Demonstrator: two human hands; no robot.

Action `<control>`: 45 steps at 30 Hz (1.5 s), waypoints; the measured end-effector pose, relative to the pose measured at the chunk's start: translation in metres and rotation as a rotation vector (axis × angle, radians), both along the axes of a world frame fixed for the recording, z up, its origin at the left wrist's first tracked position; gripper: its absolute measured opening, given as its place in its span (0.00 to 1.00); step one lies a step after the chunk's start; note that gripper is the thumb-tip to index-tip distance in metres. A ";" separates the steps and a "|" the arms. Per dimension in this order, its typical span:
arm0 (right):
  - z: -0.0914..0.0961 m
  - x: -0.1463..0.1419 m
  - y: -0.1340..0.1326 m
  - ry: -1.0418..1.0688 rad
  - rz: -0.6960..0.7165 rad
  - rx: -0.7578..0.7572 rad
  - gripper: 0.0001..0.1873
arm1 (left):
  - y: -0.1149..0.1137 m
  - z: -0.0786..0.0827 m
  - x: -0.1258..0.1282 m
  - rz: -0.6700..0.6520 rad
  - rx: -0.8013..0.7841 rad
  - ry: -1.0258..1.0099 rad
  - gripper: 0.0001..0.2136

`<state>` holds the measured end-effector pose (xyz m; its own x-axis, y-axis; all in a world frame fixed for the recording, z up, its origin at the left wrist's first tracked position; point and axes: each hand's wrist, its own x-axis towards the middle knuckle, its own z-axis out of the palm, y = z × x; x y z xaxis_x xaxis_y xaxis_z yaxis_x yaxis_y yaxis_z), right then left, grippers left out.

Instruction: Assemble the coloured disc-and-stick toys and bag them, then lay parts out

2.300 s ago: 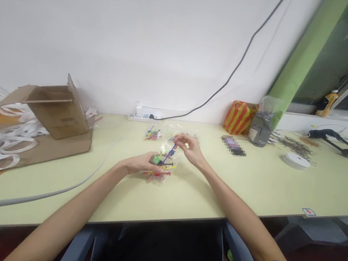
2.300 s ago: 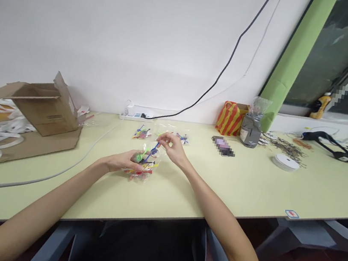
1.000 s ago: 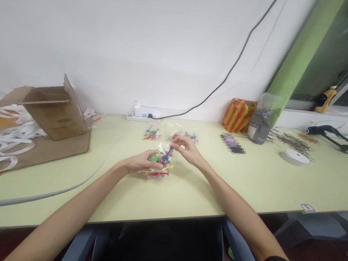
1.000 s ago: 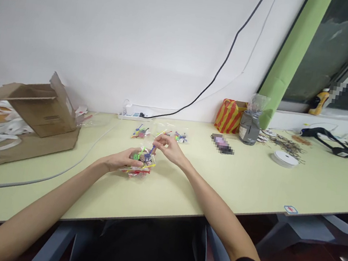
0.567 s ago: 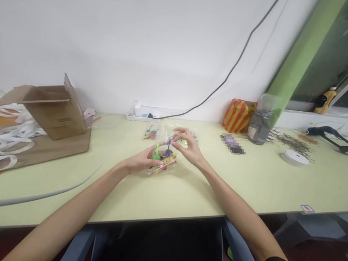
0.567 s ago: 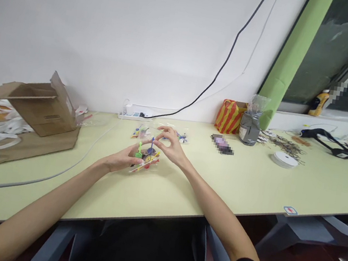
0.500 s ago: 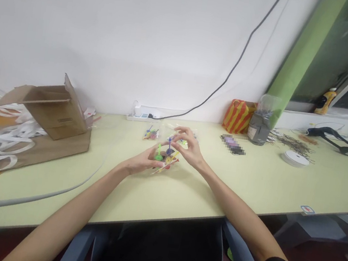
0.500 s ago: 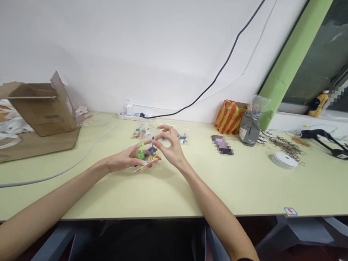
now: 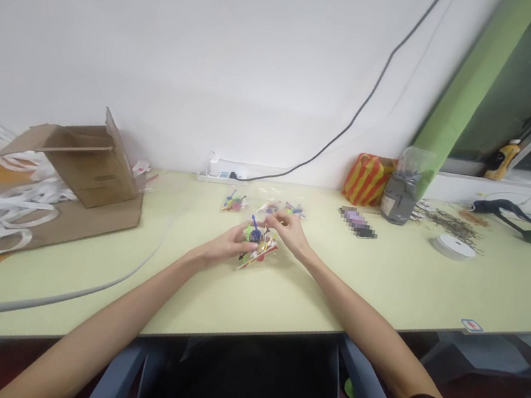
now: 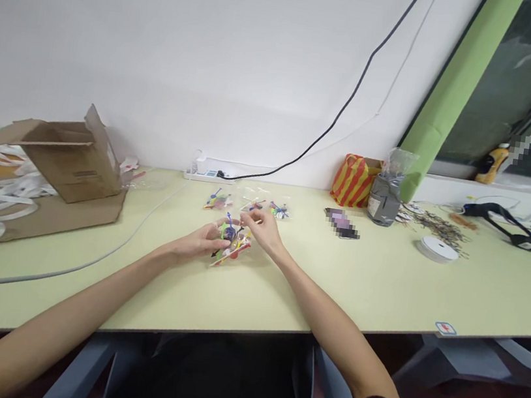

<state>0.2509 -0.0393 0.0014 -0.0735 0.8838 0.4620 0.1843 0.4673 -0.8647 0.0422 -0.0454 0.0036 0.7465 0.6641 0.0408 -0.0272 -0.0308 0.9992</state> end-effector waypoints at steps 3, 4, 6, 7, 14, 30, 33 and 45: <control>-0.005 -0.002 0.000 0.051 -0.010 -0.077 0.23 | 0.005 -0.007 0.001 0.048 -0.060 -0.034 0.32; -0.006 -0.003 0.000 0.066 0.013 -0.107 0.22 | 0.007 -0.010 0.001 0.072 -0.075 -0.049 0.32; -0.008 -0.004 0.000 0.060 0.081 -0.139 0.22 | 0.011 -0.014 0.002 0.129 -0.092 -0.079 0.32; -0.009 -0.004 0.001 0.044 0.104 -0.134 0.22 | 0.012 -0.016 0.002 0.153 -0.097 -0.089 0.31; -0.016 -0.001 0.009 0.048 0.087 -0.121 0.25 | 0.019 -0.015 -0.001 0.278 0.000 0.004 0.22; -0.016 -0.005 0.006 0.212 0.123 -0.086 0.19 | 0.019 -0.001 -0.004 0.556 0.178 -0.109 0.25; -0.017 -0.006 0.007 0.239 0.108 -0.070 0.15 | 0.018 0.001 -0.004 0.582 0.204 -0.127 0.22; -0.013 -0.003 0.001 0.104 0.115 0.000 0.18 | 0.019 -0.002 -0.005 0.556 0.190 -0.073 0.23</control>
